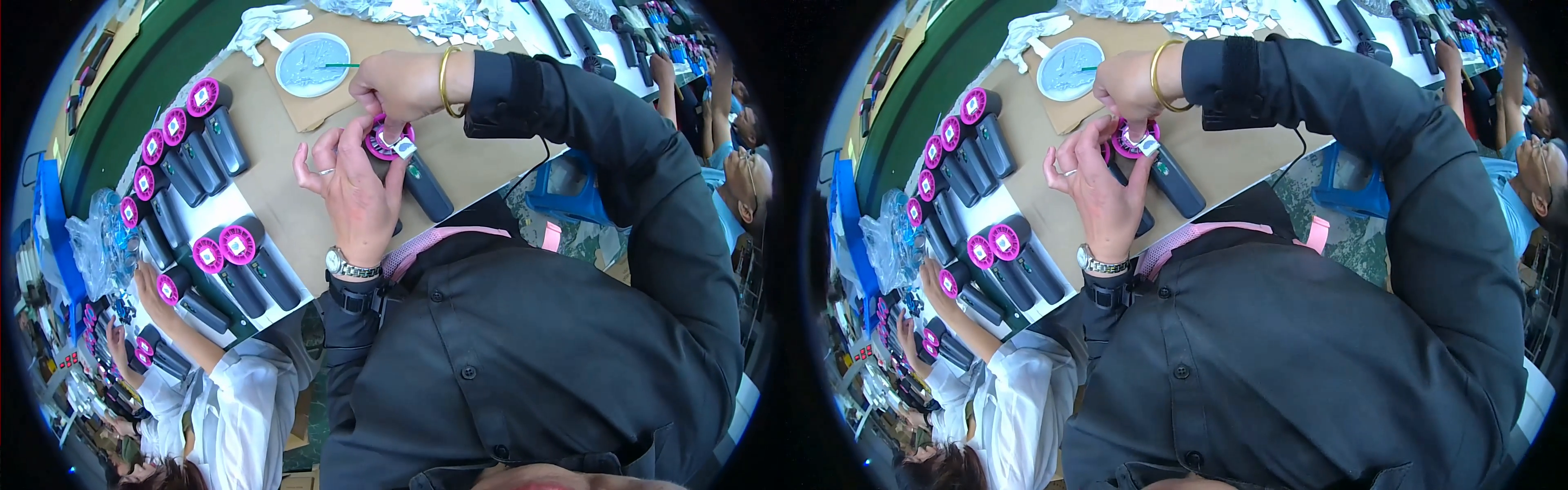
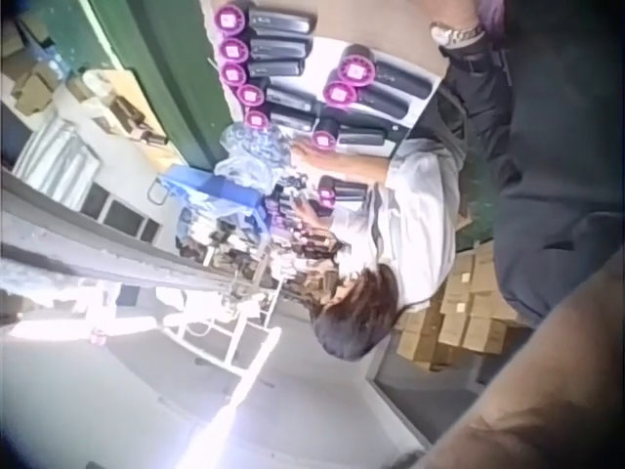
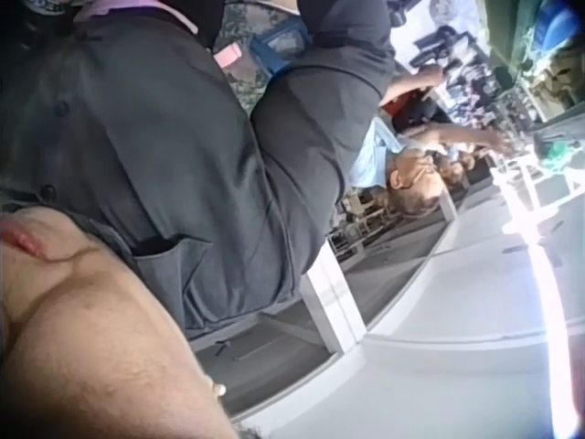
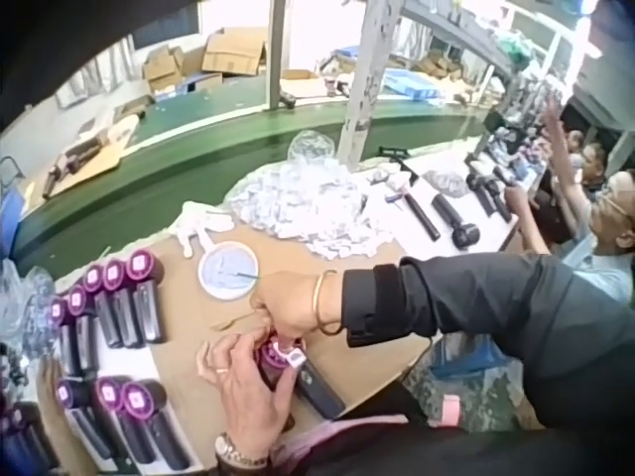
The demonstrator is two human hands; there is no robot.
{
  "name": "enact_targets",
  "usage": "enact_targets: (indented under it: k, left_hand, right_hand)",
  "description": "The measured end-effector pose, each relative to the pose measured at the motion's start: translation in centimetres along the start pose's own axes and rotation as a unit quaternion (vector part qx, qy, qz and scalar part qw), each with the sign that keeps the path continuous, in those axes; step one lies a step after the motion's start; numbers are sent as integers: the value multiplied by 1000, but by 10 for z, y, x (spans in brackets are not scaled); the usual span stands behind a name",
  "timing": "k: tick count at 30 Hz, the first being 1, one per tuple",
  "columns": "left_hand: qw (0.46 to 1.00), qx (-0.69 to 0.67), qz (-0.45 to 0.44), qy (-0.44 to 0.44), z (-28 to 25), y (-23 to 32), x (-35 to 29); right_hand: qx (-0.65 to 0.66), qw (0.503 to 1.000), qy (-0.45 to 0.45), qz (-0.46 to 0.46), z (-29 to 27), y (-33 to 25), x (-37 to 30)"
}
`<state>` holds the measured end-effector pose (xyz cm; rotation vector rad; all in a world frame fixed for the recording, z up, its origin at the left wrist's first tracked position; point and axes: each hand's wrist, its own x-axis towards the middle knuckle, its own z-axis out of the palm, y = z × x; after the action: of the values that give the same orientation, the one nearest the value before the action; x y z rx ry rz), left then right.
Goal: The person wipes a hair dryer with a cloth, applies a substance to it using a small stick, and presses a small square component onto it by hand before tapping it with a padded tool.
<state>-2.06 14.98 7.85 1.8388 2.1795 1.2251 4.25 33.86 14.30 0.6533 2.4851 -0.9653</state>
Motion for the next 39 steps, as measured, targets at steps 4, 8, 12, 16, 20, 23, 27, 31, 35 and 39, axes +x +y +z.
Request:
enact_targets:
  k: [4,8,12,16,20,23,27,31,35,39]
  left_hand:
    - [1000,12,-2,0,-3,2,-1]
    - [999,33,-2,2,-5,3,-3]
    - [998,58,2,-4,-5,7,-2]
    - [996,86,-18,-27,-15,11,-2]
    - [997,72,-4,19,-29,18,0]
    - [995,70,4,70,-40,8,-9]
    - [992,78,-24,96,-52,-16,-30]
    - [989,86,-52,109,-53,-20,-41]
    - [988,95,-58,110,-53,-19,-42]
    - [991,76,-63,89,-53,-15,-37]
  right_hand:
    - [-23,998,42,-31,5,1,-11]
    - [24,996,61,-65,7,9,-22]
    - [80,977,143,-133,0,32,-39]
    - [57,955,257,-136,-26,63,-72]
    - [2,923,383,-47,-37,133,-101]
    - [-48,923,382,14,-30,170,-106]
    - [-66,925,368,74,-14,183,-90]
    - [-61,909,402,94,3,197,-71]
    - [-77,903,409,111,5,213,-76]
    - [7,908,418,35,3,149,-88]
